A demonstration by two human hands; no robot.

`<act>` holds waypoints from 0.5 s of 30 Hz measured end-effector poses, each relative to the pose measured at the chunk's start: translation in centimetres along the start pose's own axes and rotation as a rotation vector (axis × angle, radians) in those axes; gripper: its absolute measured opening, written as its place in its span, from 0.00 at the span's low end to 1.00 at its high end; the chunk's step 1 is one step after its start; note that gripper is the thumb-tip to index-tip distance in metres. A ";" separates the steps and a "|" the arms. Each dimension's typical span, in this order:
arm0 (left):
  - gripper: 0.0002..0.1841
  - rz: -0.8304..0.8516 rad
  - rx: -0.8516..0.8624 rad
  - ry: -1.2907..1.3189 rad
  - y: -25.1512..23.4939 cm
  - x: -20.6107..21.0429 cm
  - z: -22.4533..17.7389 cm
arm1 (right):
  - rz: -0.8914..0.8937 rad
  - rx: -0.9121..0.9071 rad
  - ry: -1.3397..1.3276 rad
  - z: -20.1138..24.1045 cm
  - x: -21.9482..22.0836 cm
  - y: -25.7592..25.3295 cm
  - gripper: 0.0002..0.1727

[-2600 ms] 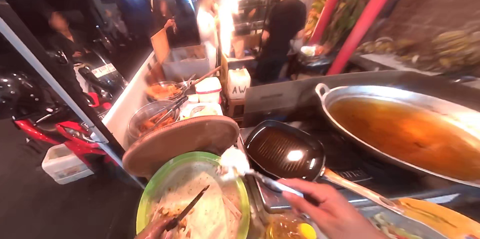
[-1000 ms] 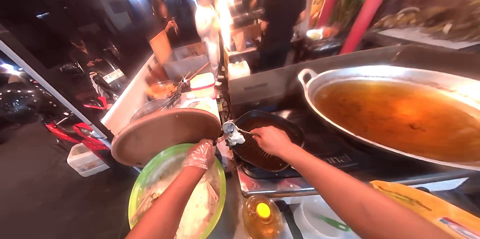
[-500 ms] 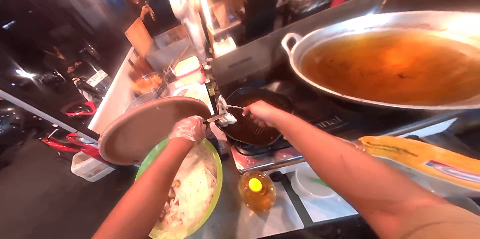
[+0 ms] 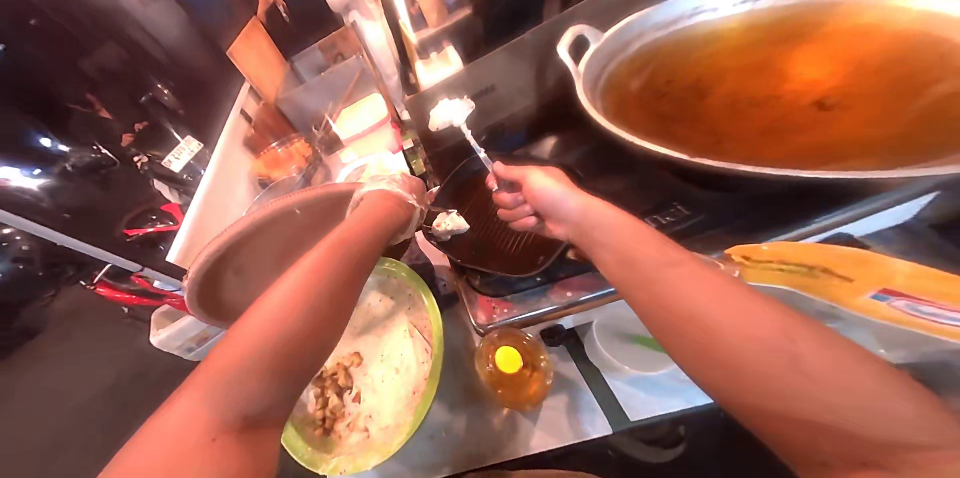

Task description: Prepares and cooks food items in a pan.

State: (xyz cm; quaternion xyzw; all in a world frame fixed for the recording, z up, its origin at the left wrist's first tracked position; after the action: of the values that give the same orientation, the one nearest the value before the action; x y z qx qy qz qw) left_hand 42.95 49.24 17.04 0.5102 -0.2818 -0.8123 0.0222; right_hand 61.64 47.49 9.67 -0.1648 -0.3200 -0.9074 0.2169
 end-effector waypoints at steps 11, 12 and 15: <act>0.15 -0.045 0.150 -0.153 -1.0 -3.5 -2.0 | -0.145 -0.064 -0.106 -1.7 -4.0 2.5 0.23; 0.15 -0.044 0.172 -0.167 -1.1 -3.0 -2.3 | -0.154 -0.064 -0.109 -1.9 -4.3 2.9 0.23; 0.12 -0.064 0.241 -0.223 -0.6 -2.2 -3.0 | -0.166 -0.064 -0.111 -2.7 -5.0 3.7 0.23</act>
State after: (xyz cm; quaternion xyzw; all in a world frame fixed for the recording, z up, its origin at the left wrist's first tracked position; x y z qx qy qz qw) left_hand 46.70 49.18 17.58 0.4243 -0.3616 -0.8246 -0.0964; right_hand 67.34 44.59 7.32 -0.1947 -0.3151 -0.9214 0.1175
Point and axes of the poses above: each hand's wrist, its own y-axis away from the middle knuckle, its own x-axis out of the palm, z = x × y, the point moved 3 cm from there along -y, towards the middle knuckle, and after that the axes turned 15 degrees about x, right-handed, at the moved point
